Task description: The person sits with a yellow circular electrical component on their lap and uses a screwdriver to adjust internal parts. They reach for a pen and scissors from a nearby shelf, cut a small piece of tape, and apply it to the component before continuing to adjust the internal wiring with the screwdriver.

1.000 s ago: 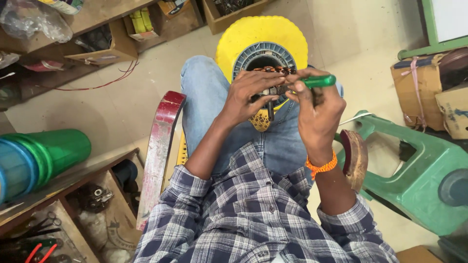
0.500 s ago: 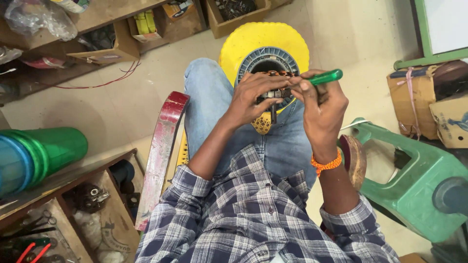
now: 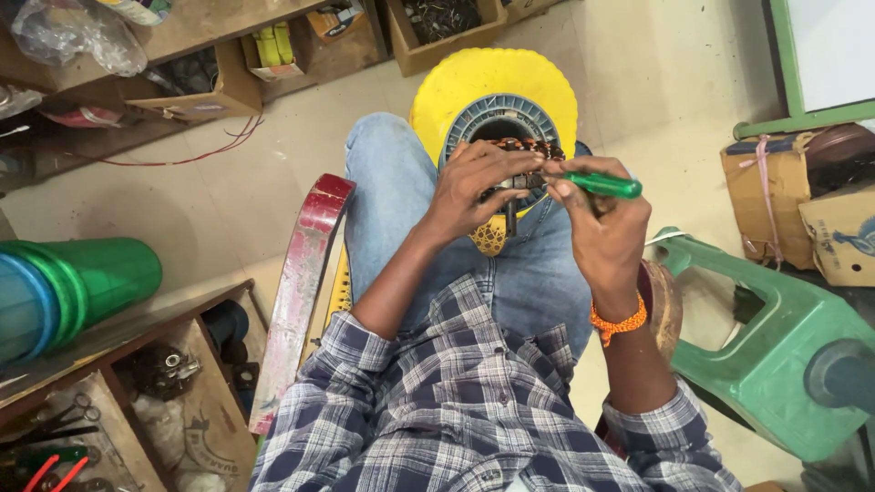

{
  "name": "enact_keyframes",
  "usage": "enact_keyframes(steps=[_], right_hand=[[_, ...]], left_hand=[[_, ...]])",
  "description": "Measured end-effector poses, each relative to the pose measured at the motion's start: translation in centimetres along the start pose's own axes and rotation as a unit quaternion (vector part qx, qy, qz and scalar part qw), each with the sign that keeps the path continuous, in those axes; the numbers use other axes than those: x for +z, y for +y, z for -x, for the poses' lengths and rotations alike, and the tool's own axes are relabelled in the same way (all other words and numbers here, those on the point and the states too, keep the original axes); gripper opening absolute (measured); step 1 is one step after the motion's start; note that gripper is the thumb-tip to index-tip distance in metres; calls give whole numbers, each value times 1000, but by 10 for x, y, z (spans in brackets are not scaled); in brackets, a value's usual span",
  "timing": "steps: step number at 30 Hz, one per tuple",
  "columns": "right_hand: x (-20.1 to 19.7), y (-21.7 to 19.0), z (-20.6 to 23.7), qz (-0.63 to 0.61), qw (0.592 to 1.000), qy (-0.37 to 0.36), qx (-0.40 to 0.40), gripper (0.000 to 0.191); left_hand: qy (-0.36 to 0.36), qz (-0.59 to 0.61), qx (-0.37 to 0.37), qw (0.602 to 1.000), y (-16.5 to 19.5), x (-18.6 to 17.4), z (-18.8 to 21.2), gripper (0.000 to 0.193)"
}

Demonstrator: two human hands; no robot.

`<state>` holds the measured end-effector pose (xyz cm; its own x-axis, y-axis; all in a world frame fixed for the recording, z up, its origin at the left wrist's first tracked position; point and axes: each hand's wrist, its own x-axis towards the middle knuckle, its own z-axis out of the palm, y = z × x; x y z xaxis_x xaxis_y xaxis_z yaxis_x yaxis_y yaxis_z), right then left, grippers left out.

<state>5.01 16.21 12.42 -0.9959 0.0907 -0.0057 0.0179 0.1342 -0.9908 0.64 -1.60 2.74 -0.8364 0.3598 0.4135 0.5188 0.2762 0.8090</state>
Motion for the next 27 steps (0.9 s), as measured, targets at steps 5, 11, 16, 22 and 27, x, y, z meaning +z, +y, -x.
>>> enact_keyframes(steps=[5,11,16,22,27], right_hand=[[1,-12,-18,53,998,-26,3,21],[2,-21,-17,118,992,-38,-23,20],[-4,-10,-11,93,995,-45,-13,16],[-28,11,15,-70,998,-2,-7,16],[-26,42,27,-131,989,60,-12,19]], left_hand=[[4,6,-8,1000,-6,3,1,45],[1,26,0,1000,-11,4,3,42],[-4,20,2,1000,-10,4,2,47],[-15,11,43,999,-10,-4,1,63],[-11,11,31,999,-8,-3,0,58]])
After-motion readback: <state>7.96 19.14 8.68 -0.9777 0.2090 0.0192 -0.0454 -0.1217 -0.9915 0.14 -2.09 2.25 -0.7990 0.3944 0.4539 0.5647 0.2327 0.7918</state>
